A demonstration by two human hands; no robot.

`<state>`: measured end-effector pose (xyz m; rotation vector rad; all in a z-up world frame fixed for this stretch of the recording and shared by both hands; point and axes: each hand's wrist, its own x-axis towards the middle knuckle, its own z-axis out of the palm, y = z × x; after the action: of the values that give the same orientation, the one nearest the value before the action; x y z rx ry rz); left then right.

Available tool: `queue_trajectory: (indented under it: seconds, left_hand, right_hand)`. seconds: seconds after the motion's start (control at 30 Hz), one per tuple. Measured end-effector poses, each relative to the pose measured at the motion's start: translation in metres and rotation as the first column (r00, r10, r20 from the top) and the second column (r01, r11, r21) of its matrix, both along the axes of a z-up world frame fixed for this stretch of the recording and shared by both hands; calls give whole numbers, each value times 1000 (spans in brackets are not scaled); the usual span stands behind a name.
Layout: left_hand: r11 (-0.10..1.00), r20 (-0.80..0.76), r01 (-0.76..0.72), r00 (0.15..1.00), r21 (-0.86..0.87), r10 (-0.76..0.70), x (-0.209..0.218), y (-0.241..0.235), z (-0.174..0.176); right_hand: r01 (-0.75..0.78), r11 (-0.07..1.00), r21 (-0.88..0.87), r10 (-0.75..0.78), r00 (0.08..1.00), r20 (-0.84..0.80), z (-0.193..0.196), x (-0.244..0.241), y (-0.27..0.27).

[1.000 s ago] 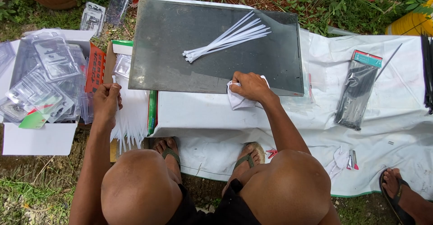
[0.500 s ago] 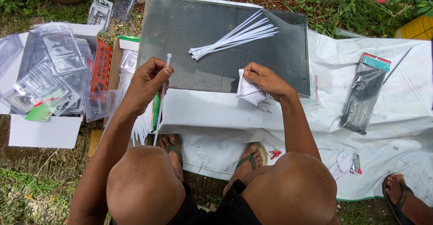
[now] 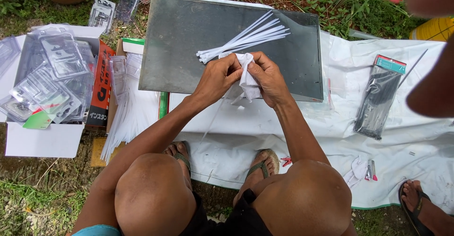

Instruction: The person sits on the ground outdoors and repeatedly wipes white cable ties with a white cloth. They pick up individual ties from a box, wipe them, and place them on a dark rectangular board. The person also wipes the board surface with the cloth.

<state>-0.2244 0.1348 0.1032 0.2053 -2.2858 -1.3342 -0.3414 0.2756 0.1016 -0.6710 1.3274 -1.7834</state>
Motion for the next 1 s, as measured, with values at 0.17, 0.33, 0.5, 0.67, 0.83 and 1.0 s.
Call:
queue_trajectory:
  seconds: [0.17,0.33,0.5,0.67,0.83,1.0]
  left_hand:
    - [999,6,0,1000,-35,0,13,-4,22]
    - [999,-63,9,998,-51,-12,15,-12,43]
    - [977,-103,25,993,-212,-48,12,-9,48]
    - [946,-52,-3,999,-324,-15,14,-8,50]
    - [883,43,19,999,-469,1,18,-4,61]
    - [764,72,11,996,-646,46,13,-10,49]
  right_hand:
    - [17,1000,-26,-17,1000,-9,-5,-5,-8]
    - [-11,999,-46,12,999,35,0,-3,-6]
    - [-71,996,44,69,997,39,-14,-3,-7]
    - [-87,994,67,85,996,33,-20,-7,-10]
    - [-84,993,82,82,996,29,-15,-6,-8]
    - [-89,991,100,88,996,17,-19,-6,-8]
